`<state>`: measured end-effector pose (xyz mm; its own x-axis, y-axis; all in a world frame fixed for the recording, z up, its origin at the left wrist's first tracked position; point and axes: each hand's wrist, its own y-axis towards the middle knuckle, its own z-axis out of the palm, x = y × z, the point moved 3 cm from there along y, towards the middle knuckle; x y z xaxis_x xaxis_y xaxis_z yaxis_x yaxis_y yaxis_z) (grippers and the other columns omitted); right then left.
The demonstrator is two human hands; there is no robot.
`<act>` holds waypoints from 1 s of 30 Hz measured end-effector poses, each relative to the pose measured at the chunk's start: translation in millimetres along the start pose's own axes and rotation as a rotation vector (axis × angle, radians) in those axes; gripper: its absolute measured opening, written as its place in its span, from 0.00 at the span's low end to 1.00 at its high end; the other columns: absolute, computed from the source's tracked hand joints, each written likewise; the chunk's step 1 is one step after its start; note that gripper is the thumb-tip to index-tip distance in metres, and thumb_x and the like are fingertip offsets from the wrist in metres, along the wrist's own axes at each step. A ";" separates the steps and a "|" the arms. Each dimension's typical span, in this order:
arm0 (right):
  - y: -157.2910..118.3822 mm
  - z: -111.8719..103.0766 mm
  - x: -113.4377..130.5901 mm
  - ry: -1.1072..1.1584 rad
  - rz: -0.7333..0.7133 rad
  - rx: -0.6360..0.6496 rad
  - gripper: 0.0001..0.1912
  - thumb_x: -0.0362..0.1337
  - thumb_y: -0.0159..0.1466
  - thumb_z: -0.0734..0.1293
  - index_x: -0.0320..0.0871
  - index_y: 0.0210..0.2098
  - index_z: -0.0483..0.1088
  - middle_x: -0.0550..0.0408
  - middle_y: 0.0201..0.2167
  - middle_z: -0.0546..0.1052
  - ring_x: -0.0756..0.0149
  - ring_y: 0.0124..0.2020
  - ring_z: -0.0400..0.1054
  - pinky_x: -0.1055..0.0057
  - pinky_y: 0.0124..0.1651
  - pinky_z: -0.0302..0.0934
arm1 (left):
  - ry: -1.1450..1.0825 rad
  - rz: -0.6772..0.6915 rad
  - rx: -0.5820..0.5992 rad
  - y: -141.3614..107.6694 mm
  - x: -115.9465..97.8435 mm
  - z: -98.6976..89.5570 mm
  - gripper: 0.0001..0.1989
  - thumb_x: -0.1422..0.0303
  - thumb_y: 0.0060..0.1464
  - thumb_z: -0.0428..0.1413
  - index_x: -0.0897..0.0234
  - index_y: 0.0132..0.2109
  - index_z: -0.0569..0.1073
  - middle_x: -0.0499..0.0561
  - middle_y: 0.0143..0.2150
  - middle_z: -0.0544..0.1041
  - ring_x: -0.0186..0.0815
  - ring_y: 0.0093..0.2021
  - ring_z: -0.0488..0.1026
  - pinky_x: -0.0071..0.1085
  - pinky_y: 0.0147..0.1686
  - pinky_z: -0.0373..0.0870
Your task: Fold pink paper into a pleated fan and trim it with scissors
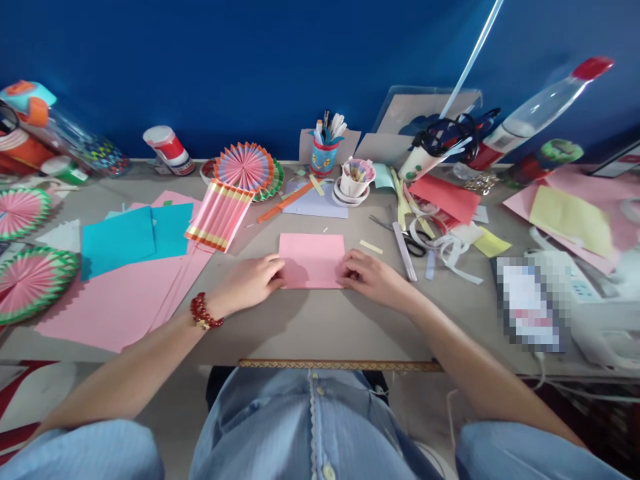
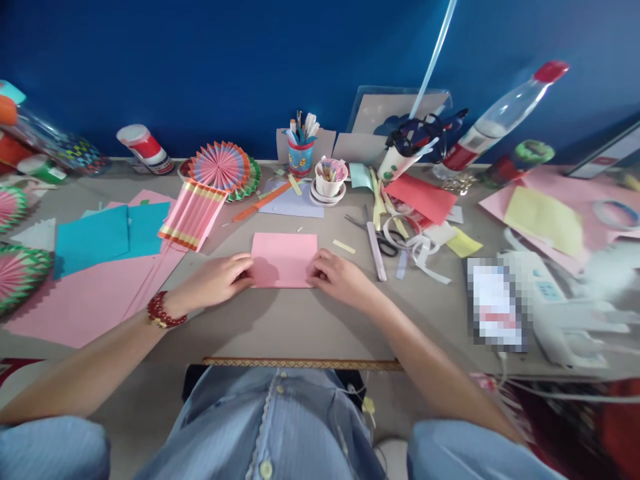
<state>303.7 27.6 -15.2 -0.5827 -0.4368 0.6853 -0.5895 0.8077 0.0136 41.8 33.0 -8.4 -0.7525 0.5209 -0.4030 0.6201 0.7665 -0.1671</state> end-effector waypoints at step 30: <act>-10.3 7.8 0.7 -0.136 -0.045 -0.020 0.08 0.37 0.70 0.60 0.44 0.37 0.69 0.48 0.43 0.71 0.63 0.37 0.69 0.67 0.40 0.63 | 0.012 -0.001 -0.028 -1.8 0.1 1.5 0.07 0.65 0.64 0.52 0.61 0.37 0.67 0.49 0.40 0.74 0.37 0.33 0.71 0.33 0.32 0.60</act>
<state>304.9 15.9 -20.6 -0.6268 -0.5217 0.5788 -0.6067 0.7929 0.0577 40.9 31.1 -9.5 -0.7560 0.5245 -0.3917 0.6128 0.7774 -0.1418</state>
